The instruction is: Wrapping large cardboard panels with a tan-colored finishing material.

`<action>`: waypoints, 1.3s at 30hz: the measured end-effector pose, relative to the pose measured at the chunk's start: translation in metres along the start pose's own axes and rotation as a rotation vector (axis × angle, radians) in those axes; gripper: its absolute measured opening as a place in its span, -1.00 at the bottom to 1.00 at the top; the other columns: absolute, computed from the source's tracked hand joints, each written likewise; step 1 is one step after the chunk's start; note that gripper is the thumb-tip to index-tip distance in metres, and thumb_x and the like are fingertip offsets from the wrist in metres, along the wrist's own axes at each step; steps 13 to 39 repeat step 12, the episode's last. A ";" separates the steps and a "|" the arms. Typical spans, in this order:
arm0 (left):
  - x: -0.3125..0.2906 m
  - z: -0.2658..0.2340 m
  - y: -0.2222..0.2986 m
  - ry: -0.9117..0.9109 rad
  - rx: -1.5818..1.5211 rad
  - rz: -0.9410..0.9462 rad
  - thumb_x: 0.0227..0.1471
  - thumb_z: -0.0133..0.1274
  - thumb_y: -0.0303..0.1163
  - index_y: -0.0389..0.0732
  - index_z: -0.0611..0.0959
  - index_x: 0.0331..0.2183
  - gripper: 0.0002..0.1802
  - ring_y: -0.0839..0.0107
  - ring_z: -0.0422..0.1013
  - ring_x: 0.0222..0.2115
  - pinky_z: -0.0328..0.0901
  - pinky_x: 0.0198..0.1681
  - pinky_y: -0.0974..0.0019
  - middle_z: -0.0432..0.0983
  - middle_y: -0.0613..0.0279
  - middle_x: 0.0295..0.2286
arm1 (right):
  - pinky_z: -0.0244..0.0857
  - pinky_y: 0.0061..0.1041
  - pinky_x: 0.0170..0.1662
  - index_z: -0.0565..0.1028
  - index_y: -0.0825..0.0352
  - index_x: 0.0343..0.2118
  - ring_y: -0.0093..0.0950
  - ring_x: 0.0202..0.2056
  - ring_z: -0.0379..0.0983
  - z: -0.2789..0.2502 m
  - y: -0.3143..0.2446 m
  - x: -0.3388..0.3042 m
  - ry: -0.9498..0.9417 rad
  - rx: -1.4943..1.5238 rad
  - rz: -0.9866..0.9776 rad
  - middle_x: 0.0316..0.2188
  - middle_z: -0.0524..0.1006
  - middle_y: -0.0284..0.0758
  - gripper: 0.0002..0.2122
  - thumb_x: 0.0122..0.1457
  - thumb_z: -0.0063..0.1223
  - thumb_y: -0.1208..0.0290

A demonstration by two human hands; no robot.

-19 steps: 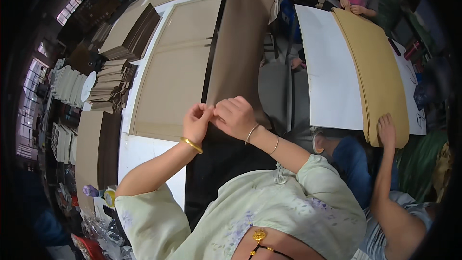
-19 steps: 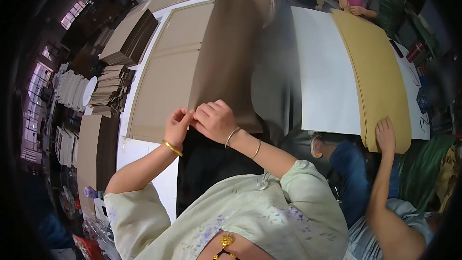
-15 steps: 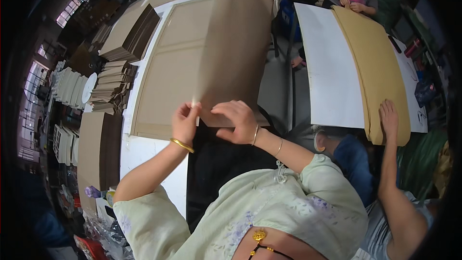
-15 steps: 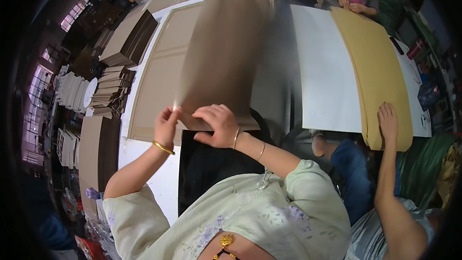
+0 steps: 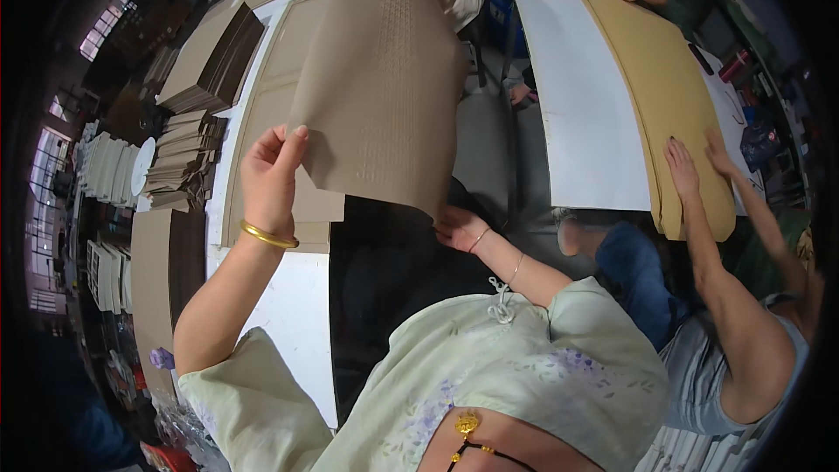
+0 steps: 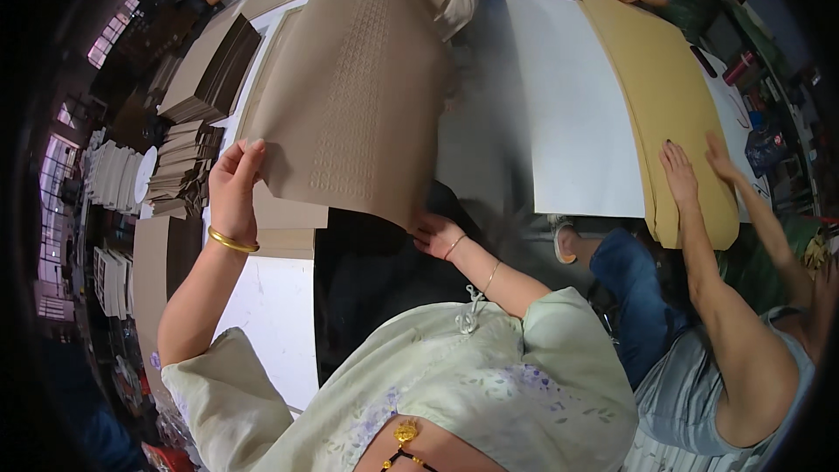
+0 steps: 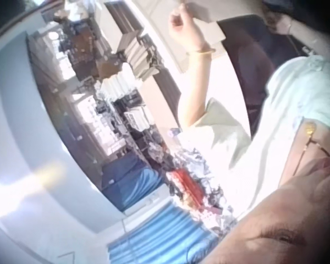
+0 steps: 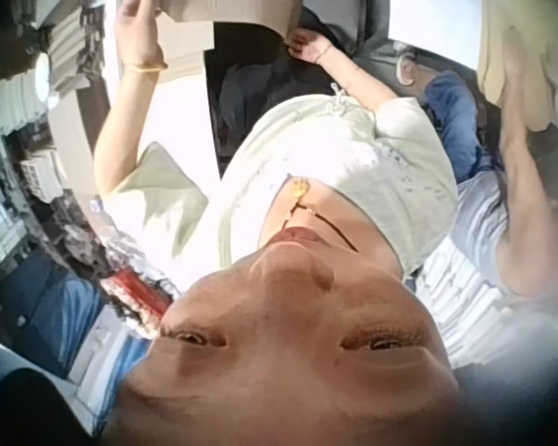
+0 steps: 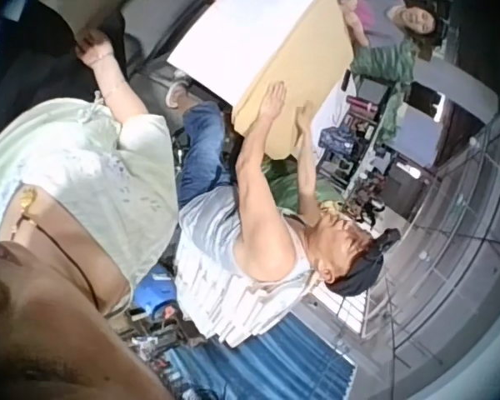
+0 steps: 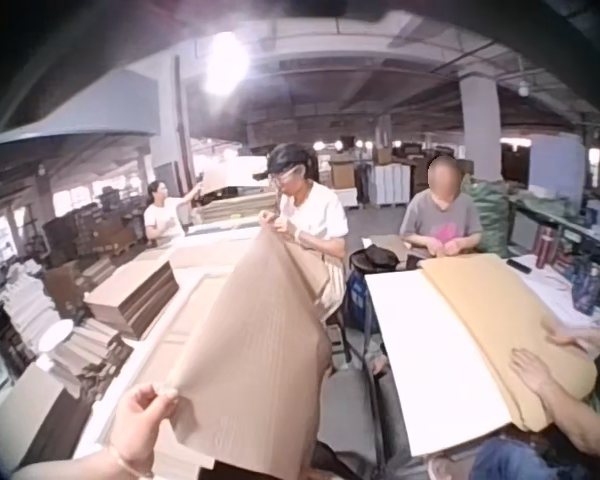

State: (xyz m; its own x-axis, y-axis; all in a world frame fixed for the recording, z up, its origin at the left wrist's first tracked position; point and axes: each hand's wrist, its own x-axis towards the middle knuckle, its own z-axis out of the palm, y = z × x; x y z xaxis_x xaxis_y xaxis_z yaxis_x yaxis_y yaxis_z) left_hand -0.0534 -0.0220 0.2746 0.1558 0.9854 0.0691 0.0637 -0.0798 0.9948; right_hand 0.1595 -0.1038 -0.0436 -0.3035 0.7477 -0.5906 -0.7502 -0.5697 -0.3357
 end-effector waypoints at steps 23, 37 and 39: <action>0.003 -0.053 0.004 0.084 0.058 0.030 -0.04 0.14 -0.31 -0.21 0.53 -0.40 -0.81 0.72 0.20 -0.50 0.09 -0.38 0.61 0.38 0.50 -0.52 | 0.20 -0.49 -0.36 0.42 0.10 -0.25 -0.53 -0.36 0.37 0.010 -0.021 -0.024 -0.040 0.147 -0.250 -0.33 0.47 -0.48 -0.79 0.05 0.11 0.26; 0.003 -0.053 0.004 0.084 0.058 0.030 -0.04 0.14 -0.31 -0.21 0.53 -0.40 -0.81 0.72 0.20 -0.50 0.09 -0.38 0.61 0.38 0.50 -0.52 | 0.20 -0.49 -0.36 0.42 0.10 -0.25 -0.53 -0.36 0.37 0.010 -0.021 -0.024 -0.040 0.147 -0.250 -0.33 0.47 -0.48 -0.79 0.05 0.11 0.26; 0.003 -0.053 0.004 0.084 0.058 0.030 -0.04 0.14 -0.31 -0.21 0.53 -0.40 -0.81 0.72 0.20 -0.50 0.09 -0.38 0.61 0.38 0.50 -0.52 | 0.20 -0.49 -0.36 0.42 0.10 -0.25 -0.53 -0.36 0.37 0.010 -0.021 -0.024 -0.040 0.147 -0.250 -0.33 0.47 -0.48 -0.79 0.05 0.11 0.26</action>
